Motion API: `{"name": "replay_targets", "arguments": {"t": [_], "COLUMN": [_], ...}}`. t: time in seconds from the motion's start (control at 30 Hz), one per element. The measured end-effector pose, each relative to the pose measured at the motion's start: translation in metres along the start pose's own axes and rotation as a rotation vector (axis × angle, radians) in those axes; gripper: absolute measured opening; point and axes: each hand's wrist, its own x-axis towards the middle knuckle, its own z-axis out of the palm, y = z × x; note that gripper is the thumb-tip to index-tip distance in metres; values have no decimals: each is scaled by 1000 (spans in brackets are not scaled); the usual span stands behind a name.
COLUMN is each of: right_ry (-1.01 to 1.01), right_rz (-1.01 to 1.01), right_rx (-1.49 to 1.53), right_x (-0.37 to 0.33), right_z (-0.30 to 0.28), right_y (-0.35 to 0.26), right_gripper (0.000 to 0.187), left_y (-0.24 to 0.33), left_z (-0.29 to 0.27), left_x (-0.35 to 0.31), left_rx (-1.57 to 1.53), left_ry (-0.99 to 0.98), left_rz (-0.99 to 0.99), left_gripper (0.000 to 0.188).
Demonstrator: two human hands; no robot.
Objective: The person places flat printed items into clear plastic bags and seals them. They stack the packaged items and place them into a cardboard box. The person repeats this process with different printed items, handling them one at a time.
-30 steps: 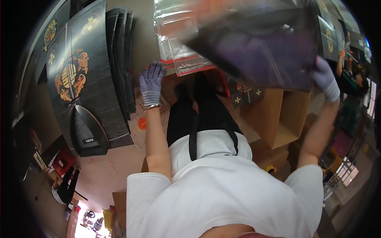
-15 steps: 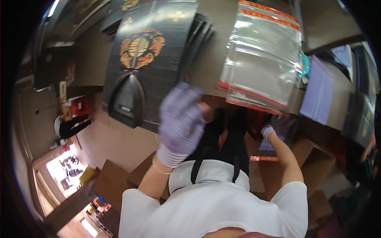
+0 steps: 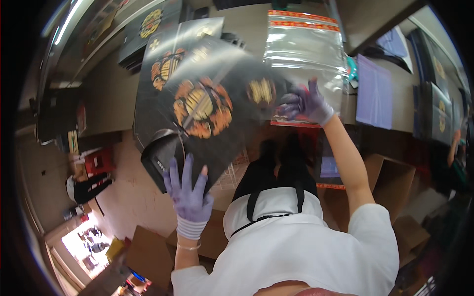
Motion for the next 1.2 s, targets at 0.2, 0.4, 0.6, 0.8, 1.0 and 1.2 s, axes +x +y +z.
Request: {"name": "replay_targets", "arguments": {"t": [0.2,0.4,0.6,0.8,1.0,1.2], "right_ry": [-70,361,971,1593,1950,1902], "right_rz": [54,-382,-406,-472,-347,-357], "right_rx": [-452,-1021,-1545,-1151,-1094,-1108], "right_x": [35,-99,-304,-416,-406,-310], "right_z": [40,58,54,63,91,97], "right_y": [-15,-71,-42,93,203,246], "right_gripper": [68,31,24,30,33,32], "left_y": [-27,17,112,137,121,134], "left_z": [5,17,225,330,348,333], "left_x": [-21,15,139,196,240,263], "left_rx": [64,-461,-506,-510,-1172,-866], "left_ry": [-48,100,-183,-261,-254,-429], "left_rz": [135,458,509,599,29,126], "left_gripper": [45,27,21,8,16,25]}}
